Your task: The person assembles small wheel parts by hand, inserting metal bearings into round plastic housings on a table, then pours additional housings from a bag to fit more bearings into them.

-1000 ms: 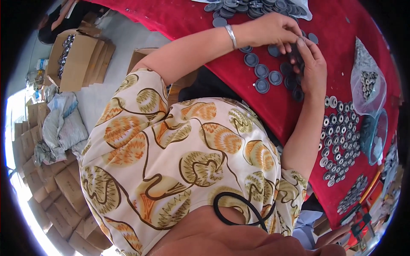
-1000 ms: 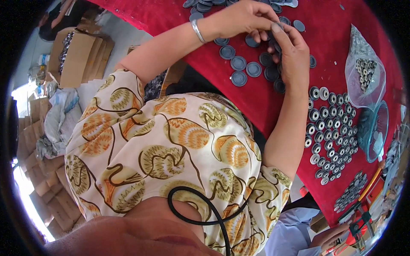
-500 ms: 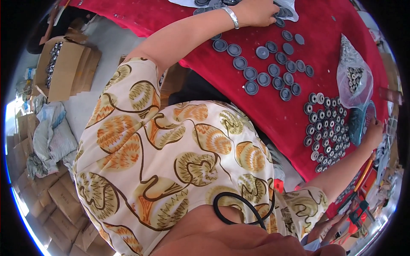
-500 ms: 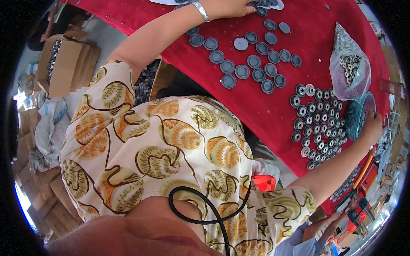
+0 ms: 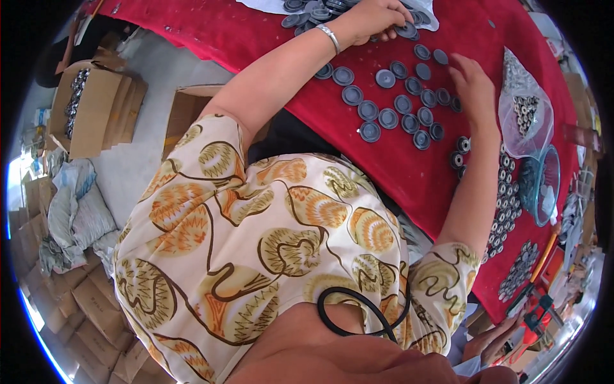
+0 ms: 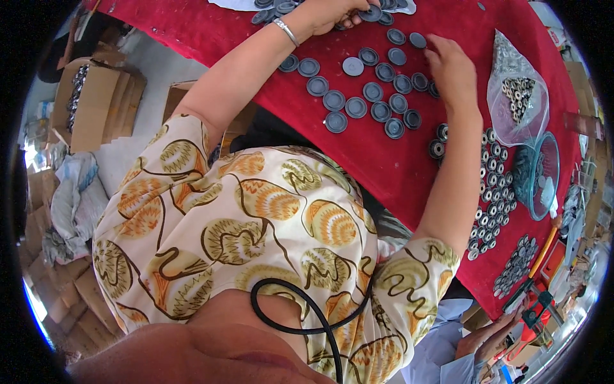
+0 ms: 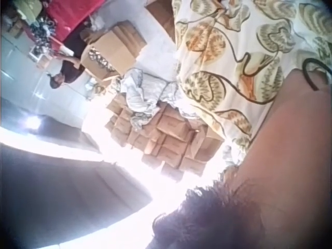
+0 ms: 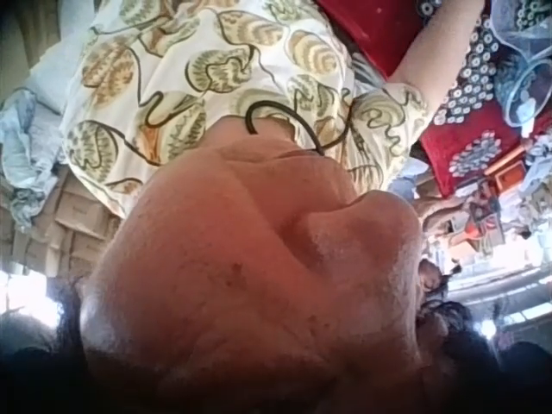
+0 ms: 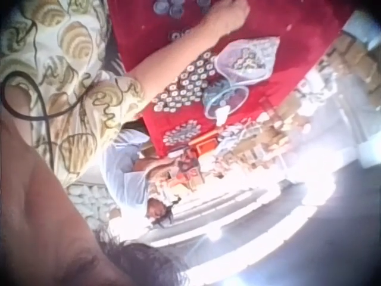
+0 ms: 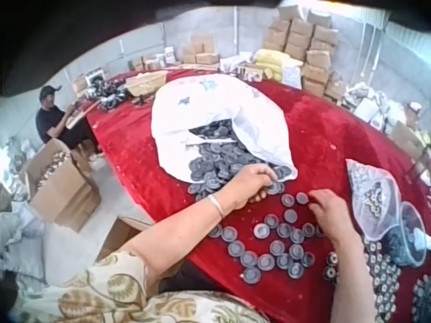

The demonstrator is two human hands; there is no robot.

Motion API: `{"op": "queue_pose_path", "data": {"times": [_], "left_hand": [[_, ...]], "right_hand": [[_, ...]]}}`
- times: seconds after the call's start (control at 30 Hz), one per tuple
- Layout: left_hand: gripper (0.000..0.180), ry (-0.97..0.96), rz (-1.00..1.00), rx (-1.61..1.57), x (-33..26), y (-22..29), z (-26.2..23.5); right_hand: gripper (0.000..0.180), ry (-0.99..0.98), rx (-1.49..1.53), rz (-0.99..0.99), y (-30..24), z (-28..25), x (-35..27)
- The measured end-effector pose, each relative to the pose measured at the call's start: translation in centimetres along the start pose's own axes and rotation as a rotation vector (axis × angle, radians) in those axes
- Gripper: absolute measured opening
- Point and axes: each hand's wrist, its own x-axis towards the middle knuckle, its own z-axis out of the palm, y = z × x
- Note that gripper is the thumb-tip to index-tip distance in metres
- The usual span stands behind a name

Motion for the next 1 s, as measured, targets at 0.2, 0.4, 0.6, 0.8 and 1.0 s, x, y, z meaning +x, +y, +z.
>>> {"op": "queue_pose_path", "data": {"times": [0.2, 0.4, 0.6, 0.8, 1.0], "left_hand": [[0.017, -0.151, -0.134, -0.766, -0.4, -0.8, -0.9], [0.017, -0.218, -0.095, -0.765, -1.1, 0.8, -0.9], [0.017, -0.221, -0.085, -0.749, -1.7, 2.2, -0.1], [0.024, -0.084, -0.107, -0.886, -1.1, 1.8, -1.7], [0.027, -0.065, -0.036, -0.879, -0.9, 1.5, -1.6]], "right_hand": [[0.032, -0.126, 0.078, 0.110, 1.6, 0.6, 2.0], [0.033, -0.311, 0.667, 0.463, 0.8, -1.7, 1.2], [0.031, -0.378, 0.643, 0.575, 1.7, -2.9, 0.8], [0.033, -0.173, 0.313, 0.446, 0.9, -1.3, 2.4], [0.037, 0.066, 0.037, 0.061, -2.4, 2.1, 6.4]]}}
